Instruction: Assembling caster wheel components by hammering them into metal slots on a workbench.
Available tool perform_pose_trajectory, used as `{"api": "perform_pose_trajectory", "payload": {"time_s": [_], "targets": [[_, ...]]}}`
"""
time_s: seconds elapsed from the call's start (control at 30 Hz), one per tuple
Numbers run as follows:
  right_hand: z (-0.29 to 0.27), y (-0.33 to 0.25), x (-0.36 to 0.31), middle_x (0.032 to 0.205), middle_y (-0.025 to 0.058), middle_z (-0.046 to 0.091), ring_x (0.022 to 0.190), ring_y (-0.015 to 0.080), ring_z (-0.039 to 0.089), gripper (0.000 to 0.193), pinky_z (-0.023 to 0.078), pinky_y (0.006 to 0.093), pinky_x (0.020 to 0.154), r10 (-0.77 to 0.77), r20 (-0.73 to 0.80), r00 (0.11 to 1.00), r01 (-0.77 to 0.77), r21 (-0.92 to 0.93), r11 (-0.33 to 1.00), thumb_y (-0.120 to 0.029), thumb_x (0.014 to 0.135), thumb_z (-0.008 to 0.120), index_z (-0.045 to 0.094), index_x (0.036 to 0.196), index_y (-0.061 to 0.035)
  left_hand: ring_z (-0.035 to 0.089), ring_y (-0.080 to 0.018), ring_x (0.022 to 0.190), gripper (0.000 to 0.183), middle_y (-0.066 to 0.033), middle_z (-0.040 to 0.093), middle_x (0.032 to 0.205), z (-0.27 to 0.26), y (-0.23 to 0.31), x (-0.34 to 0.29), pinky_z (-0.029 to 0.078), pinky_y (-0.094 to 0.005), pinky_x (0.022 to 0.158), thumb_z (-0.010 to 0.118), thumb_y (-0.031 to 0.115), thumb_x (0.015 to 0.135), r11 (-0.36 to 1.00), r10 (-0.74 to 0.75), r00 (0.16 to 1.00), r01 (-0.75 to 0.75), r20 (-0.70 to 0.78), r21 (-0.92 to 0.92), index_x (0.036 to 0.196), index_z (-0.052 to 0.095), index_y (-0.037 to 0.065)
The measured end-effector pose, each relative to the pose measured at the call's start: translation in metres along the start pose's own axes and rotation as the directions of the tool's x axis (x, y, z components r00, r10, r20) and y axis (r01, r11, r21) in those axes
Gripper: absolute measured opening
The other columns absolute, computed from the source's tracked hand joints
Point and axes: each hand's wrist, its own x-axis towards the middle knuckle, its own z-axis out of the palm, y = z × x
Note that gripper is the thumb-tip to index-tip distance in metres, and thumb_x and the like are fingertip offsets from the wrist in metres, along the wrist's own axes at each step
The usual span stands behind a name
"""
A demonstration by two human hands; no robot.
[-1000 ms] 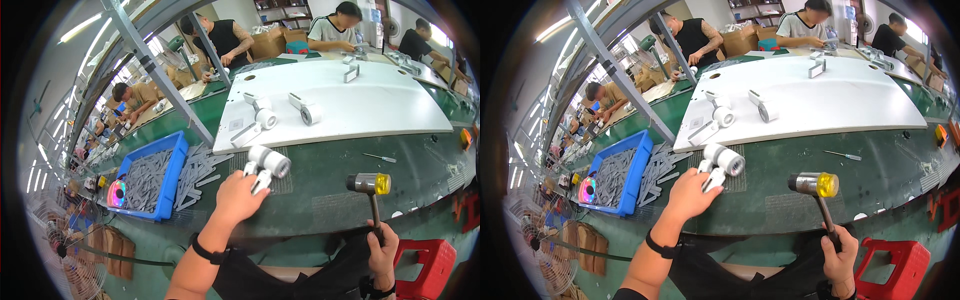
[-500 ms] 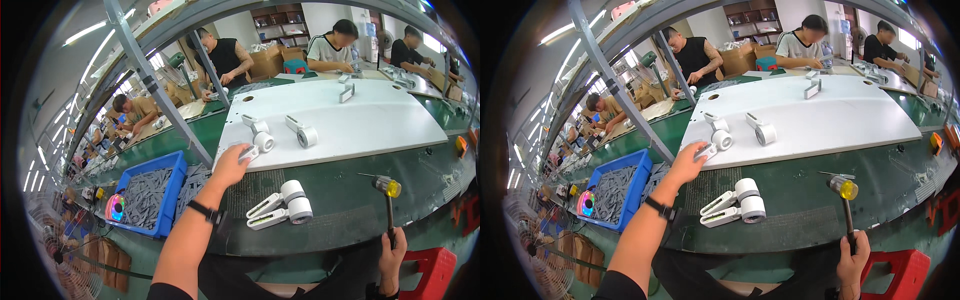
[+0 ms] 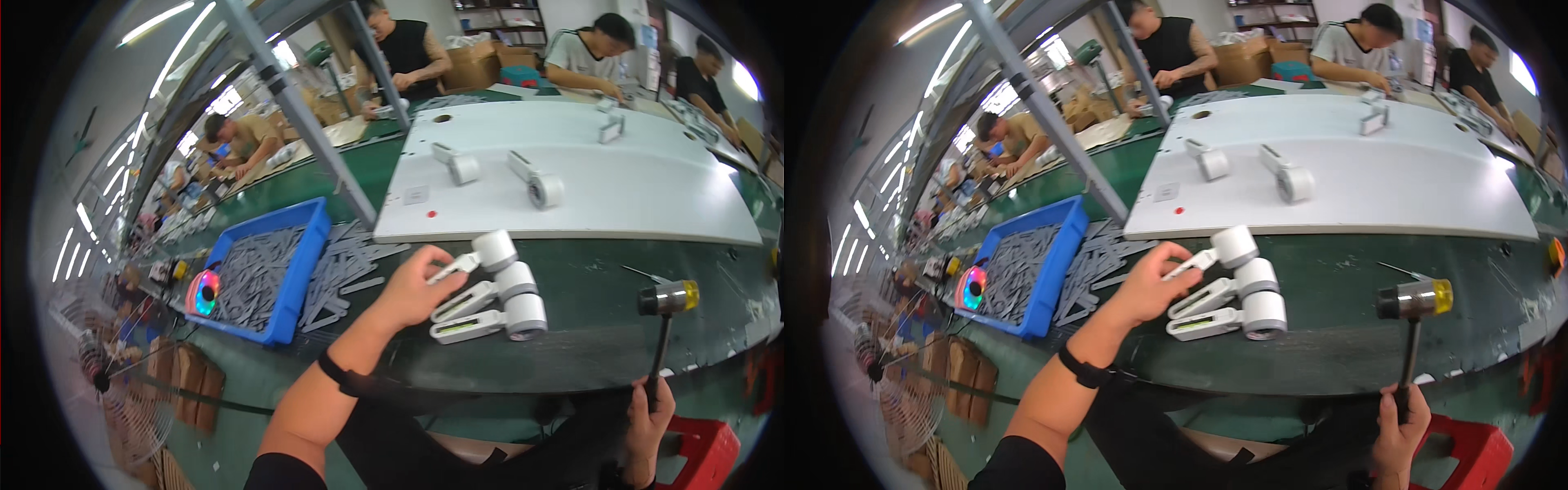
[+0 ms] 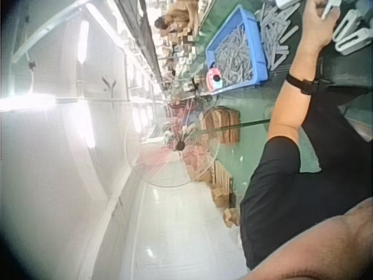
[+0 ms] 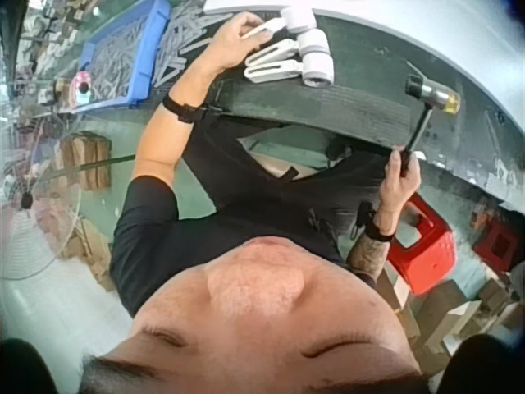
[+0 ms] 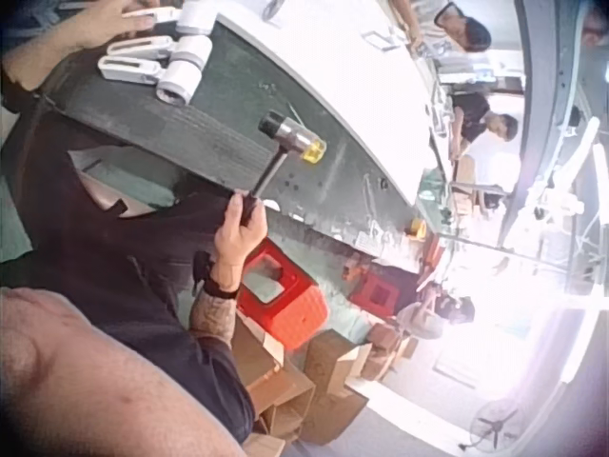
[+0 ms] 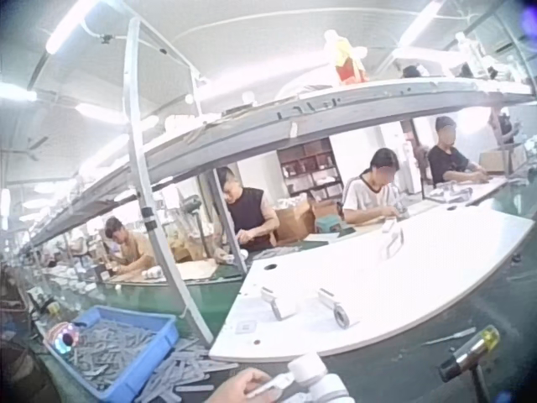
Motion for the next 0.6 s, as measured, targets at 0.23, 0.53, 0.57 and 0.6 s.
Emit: {"api": "perform_pose_trajectory", "payload": {"time_s": [0.23,0.53,0.57,0.6], "targets": [[0.008,0.006,-0.011,0.072,-0.0077,0.047,0.056,-0.0003,0.039,0.011,0.026,0.0195,0.051,-0.015,0.072,0.997,0.015,-0.004,1.000,-0.013,0.108,0.064,0.065,0.109,-0.0018,0.073,-0.0350,0.101,0.036,-0.0166,0.078,0.114,-0.002,-0.033,-0.005,0.058,-0.0427,0.089,0.073,0.039,0.102,0.624,0.612,0.791,-0.489,0.007,0.610,0.107,0.080,0.004],[0.000,0.003,-0.015,0.074,-0.0050,0.050,0.061,0.0030,0.044,0.013,0.031,0.0226,0.056,-0.094,0.068,0.993,0.106,-0.198,0.974,-0.012,0.104,0.067,0.062,0.098,-0.0021,0.074,-0.0355,0.086,0.018,-0.0146,0.077,0.090,-0.099,-0.044,0.021,0.059,-0.0441,0.079,0.078,0.023,0.095,0.573,0.269,0.943,0.007,-0.197,0.819,0.106,0.081,0.010],[0.002,-0.002,-0.015,0.075,-0.0039,0.052,0.065,0.0048,0.045,0.012,0.033,0.0242,0.060,-0.056,0.045,0.997,0.063,-0.185,0.981,-0.009,0.101,0.068,0.061,0.095,-0.0015,0.075,-0.0387,0.091,0.019,-0.0163,0.078,0.093,-0.100,-0.049,0.027,0.059,-0.0477,0.080,0.077,0.024,0.095,0.477,0.384,0.914,-0.079,-0.127,0.875,0.107,0.081,0.010],[0.006,-0.008,-0.015,0.077,-0.0028,0.054,0.068,0.0057,0.047,0.012,0.035,0.0242,0.062,-0.012,0.046,0.999,0.020,-0.184,0.983,-0.009,0.101,0.068,0.061,0.095,-0.0015,0.075,-0.0419,0.098,0.019,-0.0178,0.080,0.102,-0.107,-0.052,0.032,0.059,-0.0528,0.082,0.076,0.025,0.095,0.438,0.379,0.919,-0.074,-0.109,0.896,0.106,0.082,0.011]]}}
